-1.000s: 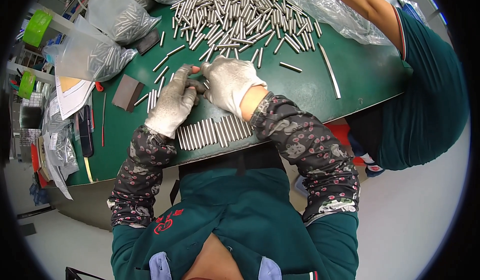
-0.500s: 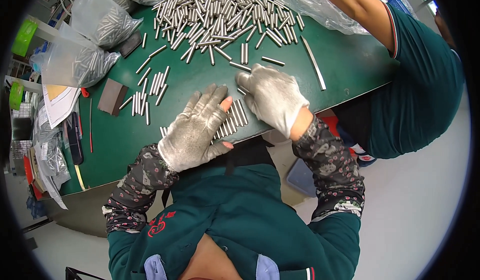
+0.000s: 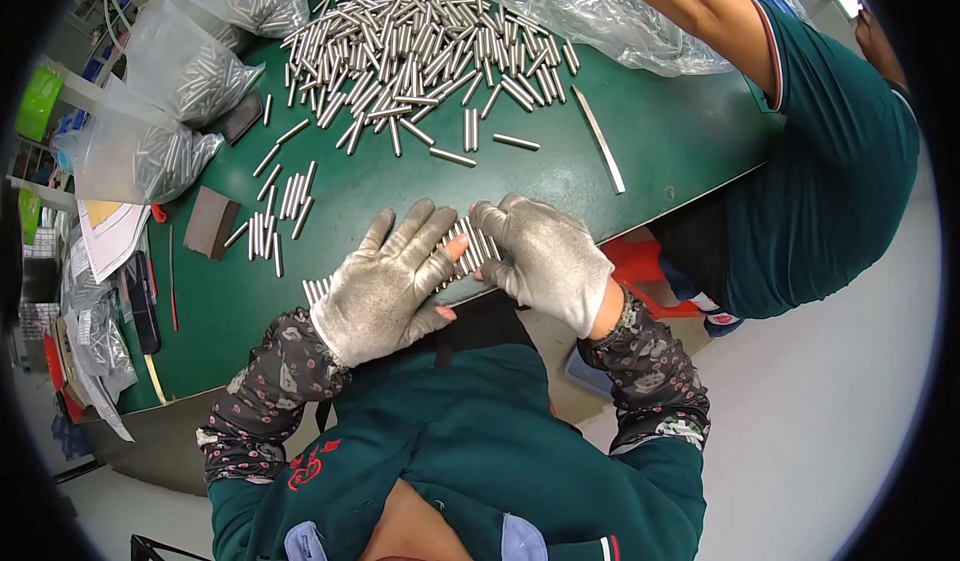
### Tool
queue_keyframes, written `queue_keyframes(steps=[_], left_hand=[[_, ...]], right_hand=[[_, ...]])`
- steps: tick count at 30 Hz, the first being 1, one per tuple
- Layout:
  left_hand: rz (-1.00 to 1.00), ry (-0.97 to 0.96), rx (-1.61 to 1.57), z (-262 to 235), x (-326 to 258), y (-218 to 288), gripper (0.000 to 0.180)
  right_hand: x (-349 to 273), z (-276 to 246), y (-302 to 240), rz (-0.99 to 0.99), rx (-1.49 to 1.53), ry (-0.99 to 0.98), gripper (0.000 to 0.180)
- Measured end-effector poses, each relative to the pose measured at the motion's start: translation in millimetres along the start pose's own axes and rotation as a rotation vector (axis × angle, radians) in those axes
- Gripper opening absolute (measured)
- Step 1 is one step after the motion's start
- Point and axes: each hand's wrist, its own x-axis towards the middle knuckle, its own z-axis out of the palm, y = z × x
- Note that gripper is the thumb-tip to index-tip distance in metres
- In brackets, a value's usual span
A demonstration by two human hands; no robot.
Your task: Sorting small metal pins on a workbench and placing them into plastic bags for packaging.
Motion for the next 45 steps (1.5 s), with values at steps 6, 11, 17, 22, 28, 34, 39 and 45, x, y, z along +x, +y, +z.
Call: queue_keyframes(steps=[6, 11, 17, 22, 28, 34, 39, 45], left_hand=[[0.089, 0.023, -0.019, 3.9, 13.4, 4.4, 0.076], [0.12, 0.019, -0.009, 3.0, 19.4, 3.9, 0.067], [0.107, 0.116, -0.137, -14.6, 30.1, -2.6, 0.054], [-0.243, 0.221, -0.045, -27.5, 56.2, -29.8, 0.033], [-0.269, 0.272, -0.135, -11.4, 76.8, -43.6, 0.032], [-0.206, 0.108, -0.018, -15.1, 80.1, -43.4, 0.021], [-0.153, 0.078, 0.065, -21.1, 77.7, -43.6, 0.017], [0.027, 0.19, -0.01, -21.4, 87.5, -32.8, 0.017]], right_hand=[[-1.1, -13.0, 15.1, -0.06, 0.187, -0.011, 0.035], [27.8, -13.7, 34.7, -0.05, -0.03, 0.44, 0.021], [66.4, 2.5, 45.5, 0.125, -0.325, 0.418, 0.022], [88.3, 7.6, 24.8, 0.123, -0.215, 0.423, 0.024], [99.7, -1.4, 33.1, 0.188, -0.227, 0.303, 0.024], [49.6, -13.0, 50.5, 0.083, -0.294, 0.285, 0.021], [10.0, -17.1, 35.8, 0.151, -0.309, 0.279, 0.018], [-11.2, -3.9, 23.2, 0.034, 0.03, 0.31, 0.021]])
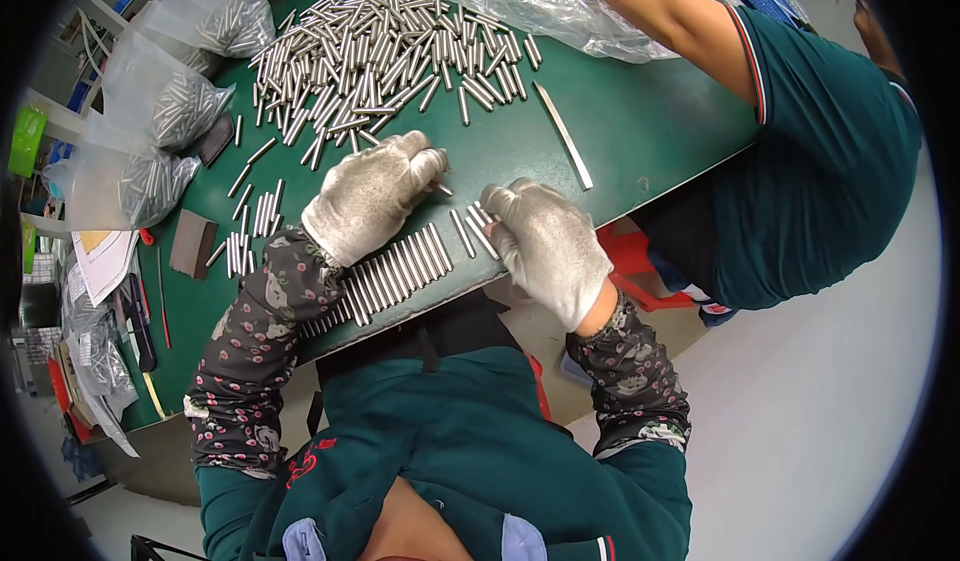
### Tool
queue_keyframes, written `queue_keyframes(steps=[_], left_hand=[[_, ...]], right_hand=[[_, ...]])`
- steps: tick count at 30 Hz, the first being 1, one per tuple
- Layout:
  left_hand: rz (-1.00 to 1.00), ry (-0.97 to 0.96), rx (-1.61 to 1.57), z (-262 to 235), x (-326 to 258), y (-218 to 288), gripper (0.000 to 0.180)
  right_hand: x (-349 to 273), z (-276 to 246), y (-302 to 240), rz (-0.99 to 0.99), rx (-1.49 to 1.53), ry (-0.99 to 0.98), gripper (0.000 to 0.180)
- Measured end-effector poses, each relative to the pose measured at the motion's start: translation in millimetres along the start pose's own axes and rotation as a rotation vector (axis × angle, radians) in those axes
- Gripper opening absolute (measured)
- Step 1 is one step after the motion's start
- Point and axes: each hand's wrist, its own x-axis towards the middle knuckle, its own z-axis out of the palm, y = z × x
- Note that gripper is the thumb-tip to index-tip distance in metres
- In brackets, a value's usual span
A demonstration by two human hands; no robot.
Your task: Sorting small metal pins on a workbench and placing them into plastic bags for packaging.
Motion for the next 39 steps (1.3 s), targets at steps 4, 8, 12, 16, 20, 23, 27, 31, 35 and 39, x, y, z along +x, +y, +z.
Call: queue_keyframes(steps=[4, 8, 12, 16, 20, 23, 27, 31, 35, 39], left_hand=[[0.066, 0.029, -0.026, 10.6, 13.4, 17.0, 0.022], [0.187, 0.033, -0.075, 36.3, 13.5, 23.0, 0.021], [0.185, 0.031, -0.225, 14.9, 3.0, 16.6, 0.029], [0.129, -0.064, -0.182, 27.3, -32.4, 9.5, 0.083], [0.179, -0.078, -0.205, 25.1, -38.4, 18.6, 0.089], [0.157, -0.066, -0.178, 20.9, -34.2, 27.4, 0.09], [0.184, -0.128, -0.114, 25.1, -33.3, 36.0, 0.084], [0.22, -0.179, -0.063, 28.4, -31.7, 35.3, 0.077], [0.216, -0.171, -0.068, 27.1, -31.7, 36.8, 0.075], [0.209, -0.195, -0.061, 24.9, -28.9, 37.0, 0.074]], right_hand=[[-2.4, -5.6, 3.4, 0.105, 0.307, 0.026, 0.018], [-8.8, -9.5, 12.1, 0.226, 0.291, 0.123, 0.016], [-11.0, -12.6, 2.0, -0.111, 0.022, 0.004, 0.031], [-13.7, -9.5, 2.9, -0.046, -0.072, -0.106, 0.04], [-11.9, -2.5, 10.4, -0.056, -0.085, -0.081, 0.044], [-6.4, -8.3, 15.3, -0.104, -0.039, -0.048, 0.039], [9.7, -22.6, 17.1, 0.012, -0.282, 0.225, 0.032], [19.2, -14.2, 61.2, 0.191, -0.566, 0.246, 0.034], [38.5, -23.0, 78.8, 0.275, -0.656, 0.193, 0.029], [67.8, -22.3, 65.4, 0.23, -0.657, 0.245, 0.02]])
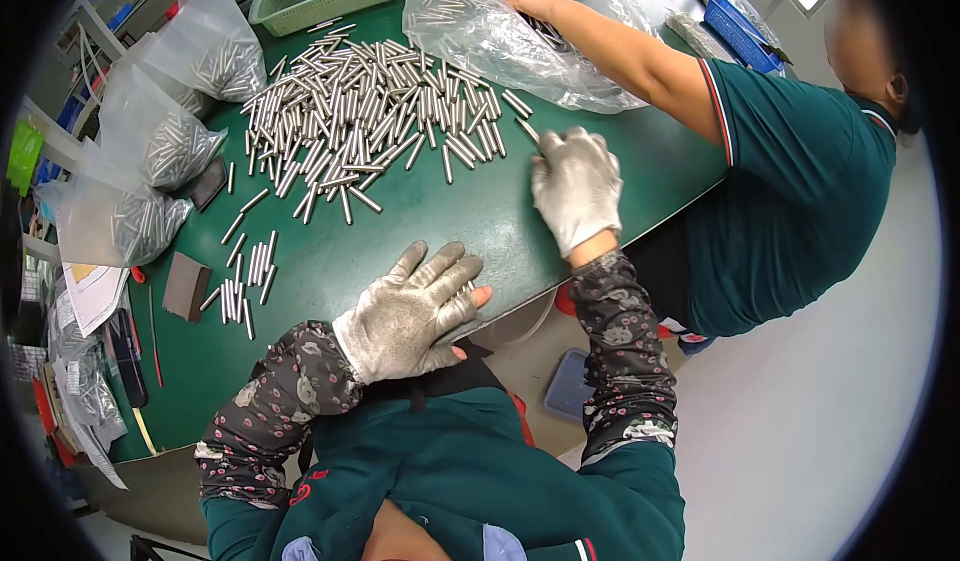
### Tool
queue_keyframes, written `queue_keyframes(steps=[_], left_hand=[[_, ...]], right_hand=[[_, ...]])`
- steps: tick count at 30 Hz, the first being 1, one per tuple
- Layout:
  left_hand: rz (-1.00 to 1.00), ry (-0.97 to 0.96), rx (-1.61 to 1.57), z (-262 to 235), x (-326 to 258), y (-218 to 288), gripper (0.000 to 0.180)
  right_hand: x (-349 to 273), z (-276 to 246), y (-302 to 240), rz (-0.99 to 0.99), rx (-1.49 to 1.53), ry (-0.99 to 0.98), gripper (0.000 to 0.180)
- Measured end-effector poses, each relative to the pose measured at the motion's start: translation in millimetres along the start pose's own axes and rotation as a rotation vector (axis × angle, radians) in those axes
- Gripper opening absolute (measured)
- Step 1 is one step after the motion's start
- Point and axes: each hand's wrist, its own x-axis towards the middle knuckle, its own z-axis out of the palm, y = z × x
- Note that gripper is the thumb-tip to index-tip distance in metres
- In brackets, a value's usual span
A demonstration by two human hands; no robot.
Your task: Sorting small metal pins on a workbench and placing them into plastic bags for packaging.
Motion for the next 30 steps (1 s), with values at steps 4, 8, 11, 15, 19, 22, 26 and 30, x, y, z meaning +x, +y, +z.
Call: queue_keyframes(steps=[4, 8, 11, 15, 19, 22, 26, 30], left_hand=[[-0.008, 0.004, -0.007, 0.2, -0.8, -0.9, 0.074], [-0.001, 0.005, 0.002, 3.3, 0.8, -1.6, 0.074], [0.003, 0.013, 0.005, 3.6, 0.8, -1.1, 0.074], [0.009, 0.036, 0.009, 2.6, 0.4, 0.3, 0.074], [0.005, 0.049, 0.001, 3.6, 0.3, -1.8, 0.073], [0.012, 0.061, -0.013, 4.0, 0.3, -3.1, 0.072], [0.047, 0.103, 0.027, 7.2, 0.0, -1.8, 0.069], [0.036, 0.082, 0.011, 3.6, -2.0, -1.1, 0.075]], right_hand=[[28.7, -1.2, -44.6, -0.031, 0.119, -0.207, 0.039], [39.8, 11.9, -65.4, -0.042, 0.11, -0.174, 0.037], [37.2, 20.5, -73.1, -0.107, 0.154, -0.133, 0.034], [32.2, 16.5, -73.0, -0.234, 0.238, -0.181, 0.028], [15.2, 3.7, -81.5, -0.448, 0.293, -0.273, 0.027], [3.2, -8.4, -73.8, -0.474, 0.342, -0.318, 0.029], [-13.0, -15.7, -41.5, -0.388, 0.301, -0.282, 0.027], [-35.2, -20.8, -28.2, -0.303, 0.311, -0.24, 0.026]])
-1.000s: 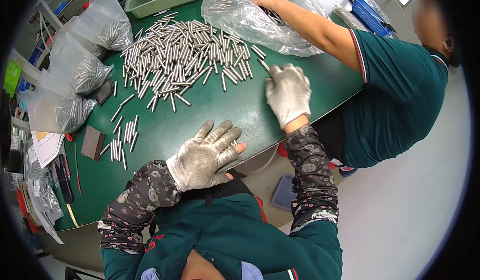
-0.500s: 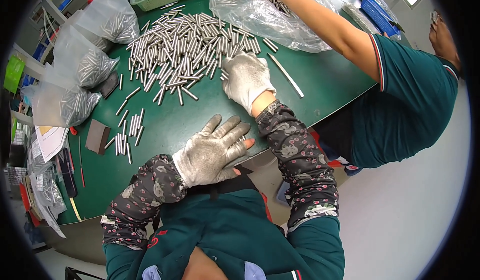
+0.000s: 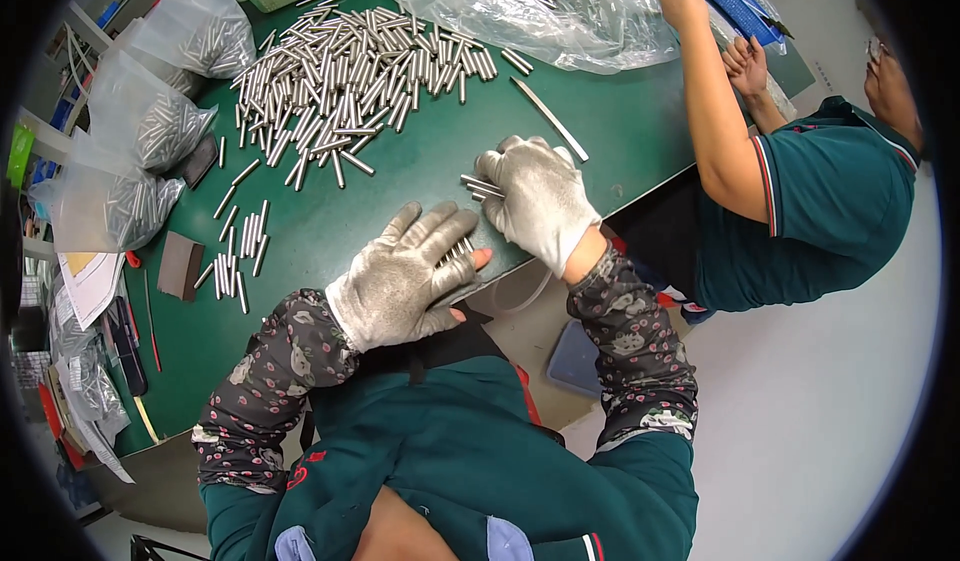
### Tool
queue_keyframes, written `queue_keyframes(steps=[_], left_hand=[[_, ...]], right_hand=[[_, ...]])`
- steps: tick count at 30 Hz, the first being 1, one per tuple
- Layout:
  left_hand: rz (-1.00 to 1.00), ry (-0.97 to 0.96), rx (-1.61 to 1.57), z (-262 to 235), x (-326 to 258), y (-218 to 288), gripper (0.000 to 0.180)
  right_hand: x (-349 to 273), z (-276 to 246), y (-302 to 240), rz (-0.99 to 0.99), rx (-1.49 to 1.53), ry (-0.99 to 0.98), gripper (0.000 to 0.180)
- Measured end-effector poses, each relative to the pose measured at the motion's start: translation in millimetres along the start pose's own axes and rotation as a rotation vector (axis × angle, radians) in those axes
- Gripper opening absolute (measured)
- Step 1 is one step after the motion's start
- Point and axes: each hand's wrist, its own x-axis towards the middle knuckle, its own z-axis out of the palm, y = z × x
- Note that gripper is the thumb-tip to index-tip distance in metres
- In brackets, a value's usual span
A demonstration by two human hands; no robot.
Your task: Sorting small metal pins on a workbench and placing them into plastic bags for packaging.
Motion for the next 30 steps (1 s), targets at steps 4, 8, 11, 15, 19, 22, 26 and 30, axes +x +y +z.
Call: queue_keyframes(steps=[4, 8, 11, 15, 19, 22, 26, 30], left_hand=[[-0.128, 0.134, -0.053, -0.9, -0.9, -1.1, 0.093], [-0.177, -0.009, -0.005, -5.7, 15.8, -6.7, 0.095], [-0.147, -0.127, 0.098, 2.6, 25.6, -8.7, 0.093], [-0.055, -0.109, 0.097, 4.7, 35.4, -18.1, 0.089], [-0.015, -0.024, -0.028, 6.1, 37.5, -29.9, 0.09], [0.005, -0.027, -0.069, 6.1, 39.4, -32.3, 0.095], [0.047, -0.065, -0.141, 3.9, 36.0, -35.0, 0.101], [0.015, -0.065, -0.208, -2.0, 24.0, -38.5, 0.101]], right_hand=[[-18.4, -3.1, -19.2, 0.062, -0.001, 0.007, 0.024], [-38.4, -5.0, -19.8, 0.093, 0.107, 0.096, 0.023], [-50.9, -0.8, -7.6, 0.158, 0.152, 0.203, 0.023], [-59.0, 3.6, -3.9, 0.103, 0.098, 0.254, 0.019], [-59.6, 7.7, 0.9, 0.173, 0.074, 0.272, 0.018], [-62.5, 6.3, -6.1, 0.17, 0.078, 0.256, 0.017], [-68.5, 4.1, -7.1, 0.161, 0.115, 0.235, 0.026], [-68.1, 8.9, 1.5, -0.058, 0.146, 0.259, 0.055]])
